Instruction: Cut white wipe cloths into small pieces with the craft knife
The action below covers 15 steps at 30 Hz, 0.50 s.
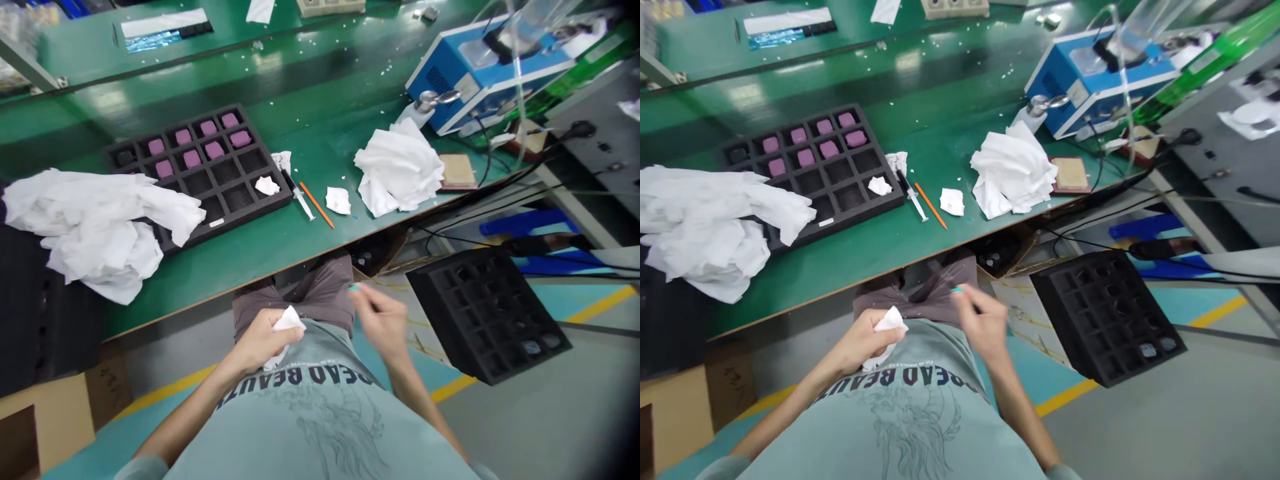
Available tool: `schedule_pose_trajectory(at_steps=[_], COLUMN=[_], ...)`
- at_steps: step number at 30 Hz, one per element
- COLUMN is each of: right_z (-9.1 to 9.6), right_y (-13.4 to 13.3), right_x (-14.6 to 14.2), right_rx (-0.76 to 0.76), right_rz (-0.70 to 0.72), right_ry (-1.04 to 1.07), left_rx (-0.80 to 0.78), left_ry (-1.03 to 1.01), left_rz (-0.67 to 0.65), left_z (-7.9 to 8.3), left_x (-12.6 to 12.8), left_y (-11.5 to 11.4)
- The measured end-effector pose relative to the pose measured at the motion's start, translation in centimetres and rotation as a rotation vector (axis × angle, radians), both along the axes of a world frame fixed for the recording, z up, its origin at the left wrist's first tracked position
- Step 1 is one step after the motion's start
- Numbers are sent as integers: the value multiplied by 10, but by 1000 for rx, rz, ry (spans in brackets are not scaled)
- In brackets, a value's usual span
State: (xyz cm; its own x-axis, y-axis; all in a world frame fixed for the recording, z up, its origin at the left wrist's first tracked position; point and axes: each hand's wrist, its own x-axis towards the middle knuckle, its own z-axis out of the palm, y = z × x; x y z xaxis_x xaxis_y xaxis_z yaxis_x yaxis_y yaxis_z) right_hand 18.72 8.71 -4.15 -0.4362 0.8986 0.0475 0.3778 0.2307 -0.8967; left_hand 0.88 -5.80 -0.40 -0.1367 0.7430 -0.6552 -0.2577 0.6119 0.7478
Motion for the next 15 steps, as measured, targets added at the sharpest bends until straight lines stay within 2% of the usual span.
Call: schedule_pose_trajectory(at_steps=[2, 3, 5, 8, 12, 15], right_z=[-1, -1, 1, 9, 23, 28], right_y=[11, 13, 13, 9, 16, 27], right_x=[4, 2, -11, -44, -85, -101], right_rx=[-18, -61, -180, -290, -183, -79], right_rz=[-139, -114, 27, 179, 343, 439], right_ry=[-8, -8, 37, 152, 195, 206], left_rx=[8, 28, 91, 201, 372, 408], left_ry=[20, 53, 157, 320, 361, 284], left_rz=[57, 102, 202, 290, 242, 205], left_z=[-3, -4, -6, -3, 1, 2], left_x=[-3, -5, -9, -15, -21, -27], left_y=[-2, 0, 9, 31, 53, 54])
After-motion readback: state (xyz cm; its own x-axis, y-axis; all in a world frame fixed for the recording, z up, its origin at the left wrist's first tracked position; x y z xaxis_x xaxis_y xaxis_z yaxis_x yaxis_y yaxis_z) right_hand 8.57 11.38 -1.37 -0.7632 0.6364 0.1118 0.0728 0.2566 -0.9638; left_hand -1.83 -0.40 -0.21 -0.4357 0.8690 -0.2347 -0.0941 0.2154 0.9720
